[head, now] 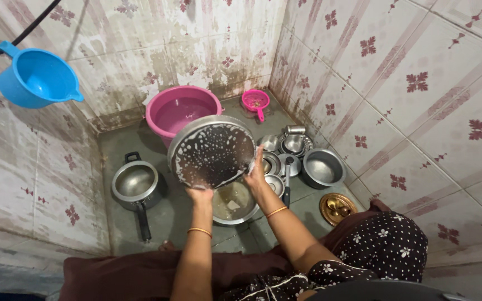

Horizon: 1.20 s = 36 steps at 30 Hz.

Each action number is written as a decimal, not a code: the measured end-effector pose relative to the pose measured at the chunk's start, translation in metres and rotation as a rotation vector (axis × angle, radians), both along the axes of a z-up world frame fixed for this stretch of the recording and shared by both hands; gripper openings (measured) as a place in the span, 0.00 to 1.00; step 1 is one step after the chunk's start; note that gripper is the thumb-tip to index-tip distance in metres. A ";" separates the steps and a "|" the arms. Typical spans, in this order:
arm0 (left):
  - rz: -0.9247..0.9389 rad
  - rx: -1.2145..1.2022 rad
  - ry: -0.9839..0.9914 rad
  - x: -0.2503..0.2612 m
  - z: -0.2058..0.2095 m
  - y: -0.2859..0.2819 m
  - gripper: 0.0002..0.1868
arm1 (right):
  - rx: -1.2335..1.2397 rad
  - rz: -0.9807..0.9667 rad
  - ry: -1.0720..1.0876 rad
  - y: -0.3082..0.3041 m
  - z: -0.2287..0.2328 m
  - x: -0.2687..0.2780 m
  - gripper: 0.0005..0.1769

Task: The person washes metal dishes and containers by hand, using a scrubber and water from a bucket while sitting on the floor.

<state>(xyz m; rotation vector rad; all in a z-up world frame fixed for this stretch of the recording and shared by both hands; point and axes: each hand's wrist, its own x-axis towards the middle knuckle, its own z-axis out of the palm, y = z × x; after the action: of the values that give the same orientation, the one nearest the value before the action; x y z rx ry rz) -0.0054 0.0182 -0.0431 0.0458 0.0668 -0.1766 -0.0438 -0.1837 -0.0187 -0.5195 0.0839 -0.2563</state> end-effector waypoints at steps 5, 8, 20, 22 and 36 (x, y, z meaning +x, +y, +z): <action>0.086 1.488 0.018 0.003 -0.030 0.039 0.31 | -0.121 -0.127 0.114 -0.014 -0.008 0.016 0.36; 0.429 2.307 0.167 -0.005 -0.037 0.092 0.33 | -0.417 -0.274 0.049 -0.033 0.001 0.021 0.28; 0.138 2.348 0.489 -0.032 -0.068 0.181 0.29 | -1.609 -0.881 0.602 -0.099 0.080 -0.004 0.34; 0.219 2.236 0.581 -0.026 -0.058 0.174 0.29 | -1.567 -1.002 0.604 -0.123 0.077 -0.006 0.32; 0.571 1.967 0.211 -0.002 -0.031 0.125 0.26 | -1.233 -1.293 0.714 -0.209 0.096 -0.053 0.26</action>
<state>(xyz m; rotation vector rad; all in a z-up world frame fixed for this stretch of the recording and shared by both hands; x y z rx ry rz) -0.0073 0.1427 -0.0743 1.9509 0.4387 0.5208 -0.0964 -0.3931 0.0773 -1.7394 1.0190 -1.4219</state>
